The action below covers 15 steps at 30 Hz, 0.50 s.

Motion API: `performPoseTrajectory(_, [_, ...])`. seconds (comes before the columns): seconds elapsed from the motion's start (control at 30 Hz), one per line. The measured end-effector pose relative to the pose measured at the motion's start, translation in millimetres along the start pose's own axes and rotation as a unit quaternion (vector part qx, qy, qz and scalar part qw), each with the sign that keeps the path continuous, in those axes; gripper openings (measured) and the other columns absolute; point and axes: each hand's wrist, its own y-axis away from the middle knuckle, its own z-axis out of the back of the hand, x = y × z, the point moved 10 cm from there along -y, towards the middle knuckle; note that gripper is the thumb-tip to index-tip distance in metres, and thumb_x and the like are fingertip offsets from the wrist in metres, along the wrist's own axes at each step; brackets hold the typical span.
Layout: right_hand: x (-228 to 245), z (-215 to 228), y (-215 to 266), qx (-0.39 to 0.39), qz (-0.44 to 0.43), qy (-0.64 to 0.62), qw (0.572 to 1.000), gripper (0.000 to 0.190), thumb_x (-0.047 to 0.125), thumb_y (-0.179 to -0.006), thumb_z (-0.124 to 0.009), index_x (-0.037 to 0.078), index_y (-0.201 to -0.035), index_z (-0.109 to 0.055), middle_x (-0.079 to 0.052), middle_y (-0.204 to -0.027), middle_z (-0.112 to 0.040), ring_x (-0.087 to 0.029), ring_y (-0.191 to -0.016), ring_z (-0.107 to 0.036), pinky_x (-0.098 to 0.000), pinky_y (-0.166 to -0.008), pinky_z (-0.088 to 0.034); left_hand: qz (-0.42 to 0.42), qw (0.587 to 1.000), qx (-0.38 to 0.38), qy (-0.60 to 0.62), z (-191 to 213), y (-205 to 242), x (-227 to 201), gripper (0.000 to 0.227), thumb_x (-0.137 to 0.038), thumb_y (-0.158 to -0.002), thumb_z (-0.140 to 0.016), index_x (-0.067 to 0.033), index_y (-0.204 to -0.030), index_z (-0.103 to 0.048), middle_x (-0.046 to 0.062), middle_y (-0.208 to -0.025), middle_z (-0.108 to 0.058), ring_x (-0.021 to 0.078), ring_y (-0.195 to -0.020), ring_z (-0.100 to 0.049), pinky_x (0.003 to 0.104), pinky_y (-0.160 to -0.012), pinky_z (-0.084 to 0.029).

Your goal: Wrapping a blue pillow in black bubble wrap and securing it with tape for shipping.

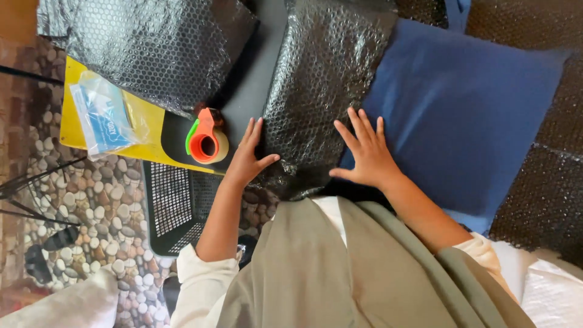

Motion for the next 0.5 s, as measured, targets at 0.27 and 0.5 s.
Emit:
performPoseTrajectory(0.27, [-0.8,-22.5,48.3,-0.054,0.004,0.09,0.994,0.138,0.016,-0.045,-0.096,0.021,-0.165,-0.029,-0.022,-0.165,-0.031,-0.043,-0.151,-0.03,-0.0779,-0.116,-0.01,0.018,0.994,0.079,0.071,-38.5,-9.5,29.1,0.102,-0.023,-0.092,-0.08,-0.0173,-0.168,-0.013,0.021,-0.17,-0.017,0.0484,-0.151,-0.027,0.063,-0.119,-0.031])
performPoseTrajectory(0.5, [-0.5,-28.4,50.3,-0.083,0.007,0.053,0.995,0.136,-0.004,-0.039,-0.088,0.015,-0.163,-0.035,-0.015,-0.162,-0.042,-0.039,-0.15,-0.035,-0.0731,-0.118,-0.012,-0.001,0.994,0.1,0.048,-41.2,-9.8,17.5,0.102,-0.028,-0.096,-0.077,-0.0167,-0.167,-0.005,0.027,-0.167,-0.017,0.0537,-0.148,-0.027,0.071,-0.113,-0.032])
